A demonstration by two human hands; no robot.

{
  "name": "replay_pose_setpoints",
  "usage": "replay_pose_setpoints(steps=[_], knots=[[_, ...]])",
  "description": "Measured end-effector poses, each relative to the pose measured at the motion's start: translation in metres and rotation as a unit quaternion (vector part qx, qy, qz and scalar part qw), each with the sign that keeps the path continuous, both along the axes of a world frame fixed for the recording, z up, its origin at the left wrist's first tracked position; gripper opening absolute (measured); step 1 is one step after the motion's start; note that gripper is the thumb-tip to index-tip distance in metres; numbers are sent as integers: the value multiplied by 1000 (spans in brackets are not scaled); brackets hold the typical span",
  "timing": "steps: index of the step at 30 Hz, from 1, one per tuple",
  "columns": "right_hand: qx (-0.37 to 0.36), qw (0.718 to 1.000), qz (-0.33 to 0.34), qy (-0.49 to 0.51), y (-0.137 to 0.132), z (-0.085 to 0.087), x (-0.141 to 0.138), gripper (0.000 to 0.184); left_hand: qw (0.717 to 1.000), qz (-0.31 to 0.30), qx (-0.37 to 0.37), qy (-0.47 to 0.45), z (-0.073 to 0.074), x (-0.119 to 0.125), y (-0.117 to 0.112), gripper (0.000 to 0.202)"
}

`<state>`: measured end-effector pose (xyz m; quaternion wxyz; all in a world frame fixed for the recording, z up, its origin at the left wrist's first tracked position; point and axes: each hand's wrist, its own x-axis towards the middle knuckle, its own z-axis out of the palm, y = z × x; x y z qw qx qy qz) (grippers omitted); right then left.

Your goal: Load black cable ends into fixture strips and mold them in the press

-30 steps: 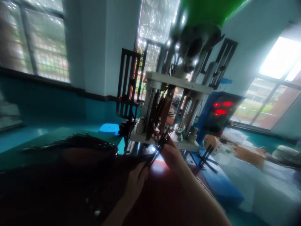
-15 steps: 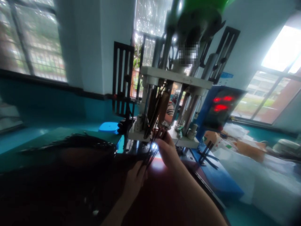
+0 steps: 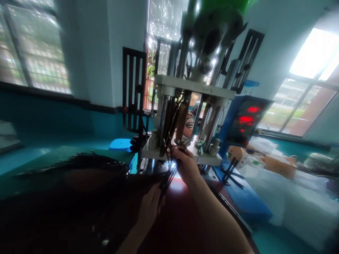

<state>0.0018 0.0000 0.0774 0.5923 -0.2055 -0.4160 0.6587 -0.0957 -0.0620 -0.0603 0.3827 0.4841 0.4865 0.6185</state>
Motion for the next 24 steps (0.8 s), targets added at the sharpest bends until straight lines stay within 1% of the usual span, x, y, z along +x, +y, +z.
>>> replay_pose_setpoints(steps=[3, 6, 8, 9, 11, 13, 15, 17, 18, 20, 22, 24], knots=[[18, 999, 33, -33, -5, -13, -2, 17, 1000, 25, -5, -6, 2, -2, 0, 41], [28, 994, 72, -80, -9, -32, -3, 18, 1000, 13, -25, -15, 7, -3, -2, 43], [48, 990, 93, -98, -7, -41, -4, 25, 999, 0, -34, -14, 8, -4, -2, 43], [62, 989, 92, -96, -6, -43, -4, 30, 999, 0, -35, -10, 8, -3, -2, 42], [91, 990, 53, -96, -2, -43, -4, 44, 999, 6, -32, 5, 5, -2, 0, 39], [121, 982, -25, -141, 0, -40, -4, 53, 999, 14, -26, 22, 0, 0, 2, 37], [147, 959, -106, -218, -1, -35, -3, 52, 999, 21, -19, 31, -3, 2, 3, 37], [162, 940, -149, -262, -5, -32, -2, 44, 999, 37, -15, 25, -3, 4, 2, 41], [167, 937, -154, -263, -7, -31, -1, 40, 999, 47, -18, 16, -2, 4, 1, 43], [173, 948, -140, -228, -11, -33, 1, 36, 997, 71, -25, -13, 3, 3, -2, 45], [164, 969, -98, -158, -12, -36, 4, 38, 995, 81, -27, -51, 8, 3, -5, 45], [132, 986, -42, -97, -13, -37, 7, 39, 994, 66, -25, -79, 12, 3, -9, 43]])
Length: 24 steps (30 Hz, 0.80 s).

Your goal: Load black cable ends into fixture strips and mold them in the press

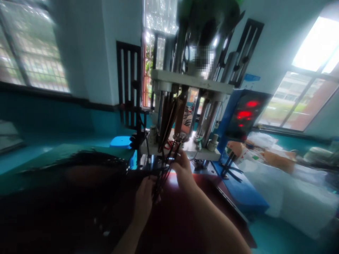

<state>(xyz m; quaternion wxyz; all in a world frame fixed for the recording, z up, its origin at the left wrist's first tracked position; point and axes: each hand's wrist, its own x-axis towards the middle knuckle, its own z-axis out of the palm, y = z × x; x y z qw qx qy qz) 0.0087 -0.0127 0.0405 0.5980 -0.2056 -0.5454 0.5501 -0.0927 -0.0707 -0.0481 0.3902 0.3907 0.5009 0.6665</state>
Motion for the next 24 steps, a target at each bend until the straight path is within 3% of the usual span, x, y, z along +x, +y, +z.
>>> replay_pose_setpoints(steps=[3, 6, 9, 14, 16, 19, 22, 24], knots=[[-59, 996, 70, 24, -2, 7, 2, 49, 999, -33, -7, -11, 2, 3, -5, 39], [-71, 995, 74, -12, -5, 20, 3, 56, 999, -46, -19, -3, -1, 6, -9, 38], [-45, 995, 82, -39, -3, 29, 5, 44, 996, -86, -28, 18, -5, 7, -10, 39], [-57, 982, 171, -63, 6, 23, 19, 18, 967, -244, -53, 56, -3, -6, -8, 43], [-42, 985, 148, -81, 5, 17, 28, 13, 962, -266, -28, 58, 5, -11, -4, 39], [-23, 992, 56, -115, -4, 9, 42, 10, 949, -301, 59, 69, 29, -5, 7, 55], [-80, 988, 53, -120, -16, 6, 61, 16, 929, -346, 91, 88, 57, 25, 18, 40], [-120, 986, 83, -86, -20, 7, 78, 23, 925, -364, 63, 88, 70, 52, 22, 29]])
